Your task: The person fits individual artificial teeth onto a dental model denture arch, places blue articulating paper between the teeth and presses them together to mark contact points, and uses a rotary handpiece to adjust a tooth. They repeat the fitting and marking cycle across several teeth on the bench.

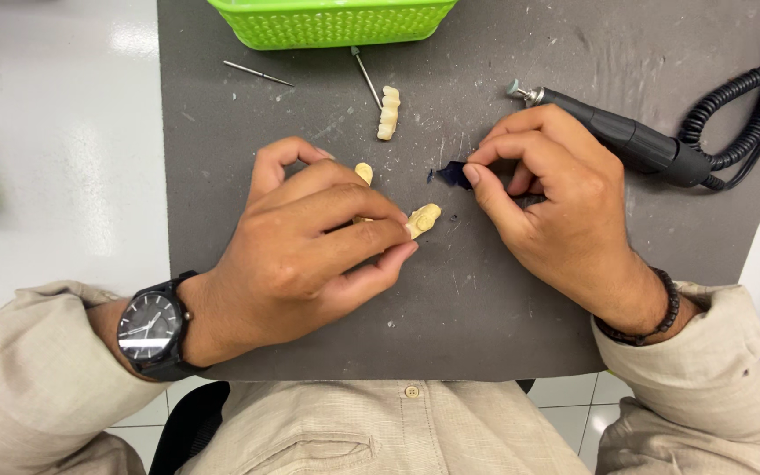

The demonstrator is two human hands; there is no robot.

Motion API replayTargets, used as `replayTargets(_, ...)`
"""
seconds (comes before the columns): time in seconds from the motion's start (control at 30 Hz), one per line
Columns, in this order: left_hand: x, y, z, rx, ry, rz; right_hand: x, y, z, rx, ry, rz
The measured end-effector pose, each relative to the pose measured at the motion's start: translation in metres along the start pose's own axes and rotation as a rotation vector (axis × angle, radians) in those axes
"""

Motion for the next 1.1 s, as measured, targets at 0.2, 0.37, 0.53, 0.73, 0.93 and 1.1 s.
replayTargets(0.2,-0.002,-0.005,-0.001,0.024,0.007,0.034,0.025,0.016,-0.007,-0.056,0.135,-0.036)
replayTargets(0.37,-0.002,-0.009,-0.001,-0.012,0.053,0.048,0.039,0.011,-0.011,-0.099,0.235,0.013)
replayTargets(0.53,-0.006,-0.013,0.000,-0.034,0.088,0.033,0.036,0.008,-0.008,-0.081,0.404,-0.002)
replayTargets(0.73,-0.007,-0.017,-0.002,-0.030,0.131,0.014,0.032,0.005,-0.010,-0.080,0.526,-0.048)
replayTargets(0.93,-0.006,-0.020,-0.003,-0.013,0.111,0.012,0.032,0.004,-0.014,-0.084,0.580,-0.095)
replayTargets(1.1,-0.003,-0.020,-0.003,0.011,0.100,0.004,0.033,0.005,-0.013,-0.066,0.561,-0.079)
Point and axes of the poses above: each hand's wrist, its own z-axis towards the middle knuckle, its own y-axis out of the back of the hand, x = y × z, the point moved 1 cm from there along z, towards the middle knuckle, and after that the axes turned 6 degrees about -z, right-handed, at the moved point
